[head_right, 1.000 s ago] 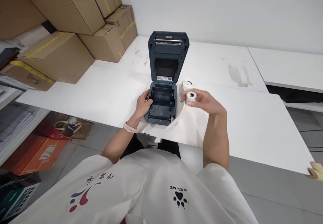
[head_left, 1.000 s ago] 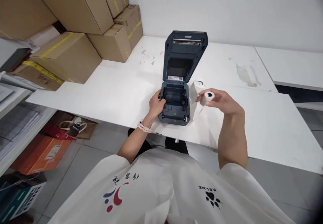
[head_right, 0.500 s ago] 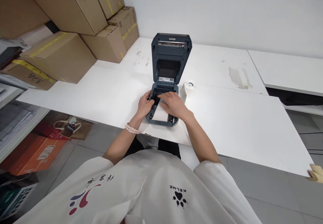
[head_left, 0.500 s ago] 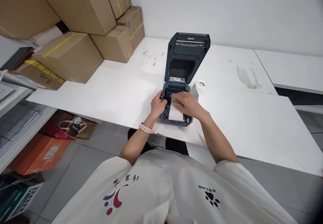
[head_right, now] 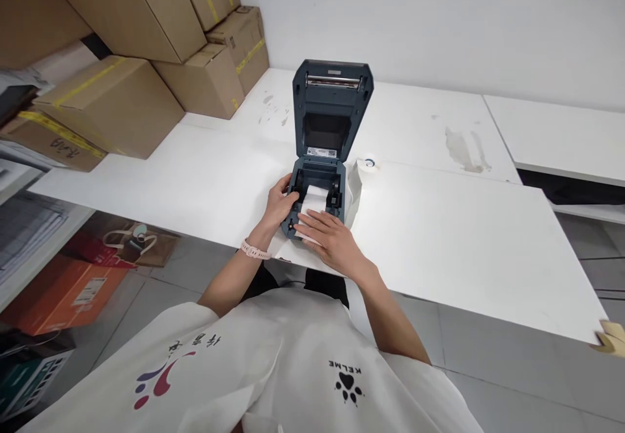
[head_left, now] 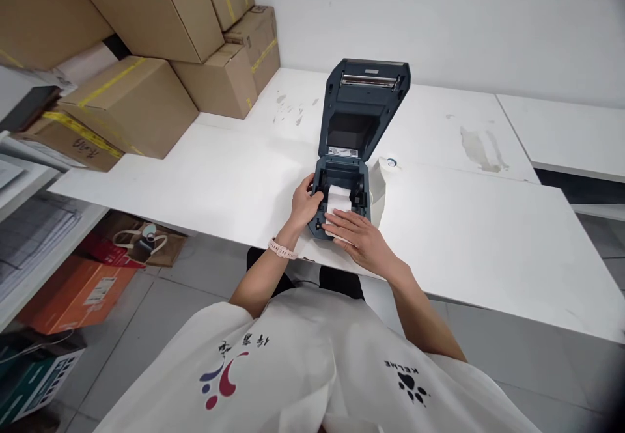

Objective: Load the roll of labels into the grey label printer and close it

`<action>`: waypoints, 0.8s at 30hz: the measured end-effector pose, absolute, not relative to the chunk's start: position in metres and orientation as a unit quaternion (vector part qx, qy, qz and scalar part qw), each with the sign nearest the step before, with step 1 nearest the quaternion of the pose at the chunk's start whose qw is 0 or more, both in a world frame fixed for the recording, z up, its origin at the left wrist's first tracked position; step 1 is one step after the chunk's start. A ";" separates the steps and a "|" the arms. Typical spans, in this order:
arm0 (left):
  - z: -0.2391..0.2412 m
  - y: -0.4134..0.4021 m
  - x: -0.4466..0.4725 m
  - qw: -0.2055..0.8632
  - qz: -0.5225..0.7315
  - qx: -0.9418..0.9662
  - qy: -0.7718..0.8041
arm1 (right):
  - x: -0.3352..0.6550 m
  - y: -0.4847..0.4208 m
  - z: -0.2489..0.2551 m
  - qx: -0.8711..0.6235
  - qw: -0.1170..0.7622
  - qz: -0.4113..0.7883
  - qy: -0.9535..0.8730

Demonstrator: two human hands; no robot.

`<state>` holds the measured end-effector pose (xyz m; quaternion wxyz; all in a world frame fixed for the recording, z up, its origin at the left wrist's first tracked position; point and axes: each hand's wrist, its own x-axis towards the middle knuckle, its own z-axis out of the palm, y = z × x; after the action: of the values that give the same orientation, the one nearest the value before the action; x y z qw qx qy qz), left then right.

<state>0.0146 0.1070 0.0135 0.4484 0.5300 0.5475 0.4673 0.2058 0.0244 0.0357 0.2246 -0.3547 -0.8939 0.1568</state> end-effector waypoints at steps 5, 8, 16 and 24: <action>0.013 0.108 0.016 0.463 0.472 0.512 0.548 | 0.216 0.027 0.043 -0.311 0.234 0.234 -0.891; 0.019 0.105 0.017 0.467 0.463 0.509 0.555 | 0.218 0.028 0.046 -0.311 0.229 0.249 -0.888; 0.027 0.101 0.017 0.482 0.467 0.492 0.554 | 0.213 0.026 0.051 -0.333 0.204 0.253 -0.885; 0.025 0.101 0.016 0.479 0.454 0.506 0.556 | 0.212 0.027 0.052 -0.342 0.203 0.256 -0.881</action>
<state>0.0160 0.1013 0.0253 0.4787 0.5058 0.5559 0.4538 0.2123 0.0265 0.0518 0.2032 -0.3421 -0.8811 0.2557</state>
